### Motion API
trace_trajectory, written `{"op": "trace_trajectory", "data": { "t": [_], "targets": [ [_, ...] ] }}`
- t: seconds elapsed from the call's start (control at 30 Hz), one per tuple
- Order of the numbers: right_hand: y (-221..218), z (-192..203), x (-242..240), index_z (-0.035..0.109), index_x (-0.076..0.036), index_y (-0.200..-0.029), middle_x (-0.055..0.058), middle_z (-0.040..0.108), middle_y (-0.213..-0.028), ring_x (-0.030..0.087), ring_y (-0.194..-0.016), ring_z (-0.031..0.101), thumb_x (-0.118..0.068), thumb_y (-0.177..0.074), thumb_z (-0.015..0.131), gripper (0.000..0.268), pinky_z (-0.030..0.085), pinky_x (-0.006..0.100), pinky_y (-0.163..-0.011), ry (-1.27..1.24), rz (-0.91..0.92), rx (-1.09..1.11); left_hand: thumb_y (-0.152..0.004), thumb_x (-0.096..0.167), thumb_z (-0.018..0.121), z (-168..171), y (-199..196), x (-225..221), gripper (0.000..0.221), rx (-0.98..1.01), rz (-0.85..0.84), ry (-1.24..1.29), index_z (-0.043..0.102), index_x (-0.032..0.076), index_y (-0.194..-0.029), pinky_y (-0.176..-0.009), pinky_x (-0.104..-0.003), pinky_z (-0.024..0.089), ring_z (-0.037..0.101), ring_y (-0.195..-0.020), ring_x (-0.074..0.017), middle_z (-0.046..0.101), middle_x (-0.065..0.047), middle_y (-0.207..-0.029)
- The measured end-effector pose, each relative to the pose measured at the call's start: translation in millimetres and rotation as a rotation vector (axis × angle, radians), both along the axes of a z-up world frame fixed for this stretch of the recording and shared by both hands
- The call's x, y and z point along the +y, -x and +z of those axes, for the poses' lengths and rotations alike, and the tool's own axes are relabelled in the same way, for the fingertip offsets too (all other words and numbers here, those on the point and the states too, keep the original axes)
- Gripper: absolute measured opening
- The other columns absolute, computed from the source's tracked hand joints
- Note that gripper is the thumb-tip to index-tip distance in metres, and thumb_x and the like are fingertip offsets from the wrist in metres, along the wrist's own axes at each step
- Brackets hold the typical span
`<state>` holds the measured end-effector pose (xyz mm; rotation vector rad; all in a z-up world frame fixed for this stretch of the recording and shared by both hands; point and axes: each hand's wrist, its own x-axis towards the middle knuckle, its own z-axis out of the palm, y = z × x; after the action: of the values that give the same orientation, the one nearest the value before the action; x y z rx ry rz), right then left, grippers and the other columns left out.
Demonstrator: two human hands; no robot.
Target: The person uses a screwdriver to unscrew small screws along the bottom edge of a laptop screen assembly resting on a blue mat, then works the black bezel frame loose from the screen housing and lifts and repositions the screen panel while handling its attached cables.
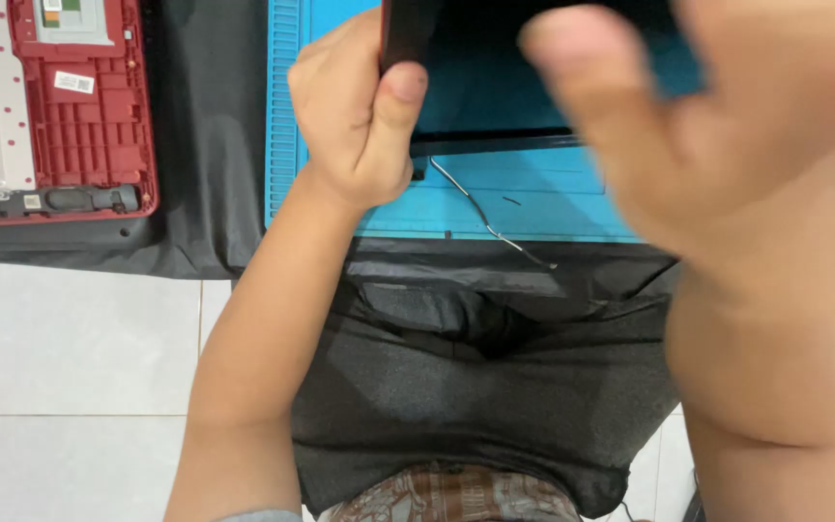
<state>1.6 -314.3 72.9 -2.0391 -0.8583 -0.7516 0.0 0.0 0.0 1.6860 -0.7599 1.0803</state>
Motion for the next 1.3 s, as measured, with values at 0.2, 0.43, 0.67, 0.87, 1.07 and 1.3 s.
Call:
{"op": "trace_trajectory", "data": {
  "t": [0.2,0.43,0.67,0.87,1.07,1.3],
  "targets": [
    [39,20,87,0.067,0.002,-0.112,0.009,0.068,-0.101,0.023,-0.082,0.059,-0.016,-0.107,0.072,0.019,0.042,0.03,-0.074,0.22,-0.078,-0.242,-0.111,0.026,0.06,1,-2,8,0.028,-0.045,-0.087,-0.032,0.063,0.0,-0.119,-0.075,-0.037,0.051,0.063,-0.082,-0.0321,0.062,-0.015,-0.097],
    [53,36,99,0.066,-0.004,-0.115,0.005,0.073,-0.117,0.02,-0.096,0.063,-0.021,-0.109,0.065,0.019,0.043,0.027,-0.089,0.248,-0.024,-0.391,-0.112,0.02,0.07,69,45,12,0.023,-0.034,-0.11,-0.047,0.068,0.002,-0.127,-0.086,-0.031,0.056,0.071,-0.097,-0.0246,0.072,-0.012,-0.114],
    [75,61,123,0.073,-0.006,-0.098,0.004,0.074,-0.095,0.023,-0.088,0.069,-0.027,-0.102,0.078,0.022,0.039,0.037,-0.088,0.239,-0.207,-0.374,-0.101,0.011,0.075,81,59,13,0.016,0.018,-0.061,-0.115,0.072,0.001,-0.114,-0.077,-0.03,0.056,0.073,-0.084,-0.0233,0.076,-0.01,-0.103],
    [63,61,66,0.075,-0.006,-0.105,0.006,0.075,-0.103,0.024,-0.1,0.07,-0.023,-0.1,0.078,0.018,0.039,0.041,-0.097,0.303,-0.338,-0.324,-0.099,0.008,0.073,87,60,7,0.014,0.109,-0.047,-0.093,0.073,-0.001,-0.111,-0.074,-0.03,0.055,0.072,-0.079,-0.0228,0.076,-0.011,-0.102],
    [47,70,41,0.072,-0.01,-0.088,0.0,0.074,-0.09,0.028,-0.115,0.067,-0.021,-0.092,0.079,0.014,0.032,0.052,-0.109,0.291,-0.294,-0.37,-0.094,0.01,0.071,127,79,-12,0.015,0.066,0.16,-0.2,0.071,0.001,-0.106,-0.076,-0.034,0.054,0.07,-0.081,-0.0258,0.073,-0.01,-0.094],
    [37,63,28,0.074,-0.011,-0.095,-0.002,0.074,-0.097,0.025,-0.113,0.064,-0.026,-0.091,0.081,0.017,0.034,0.049,-0.105,0.258,-0.219,-0.389,-0.086,0.021,0.076,166,70,-76,0.023,-0.023,0.336,-0.654,0.071,0.005,-0.103,-0.071,-0.039,0.048,0.069,-0.082,-0.0256,0.069,-0.006,-0.087]
  ]
}}
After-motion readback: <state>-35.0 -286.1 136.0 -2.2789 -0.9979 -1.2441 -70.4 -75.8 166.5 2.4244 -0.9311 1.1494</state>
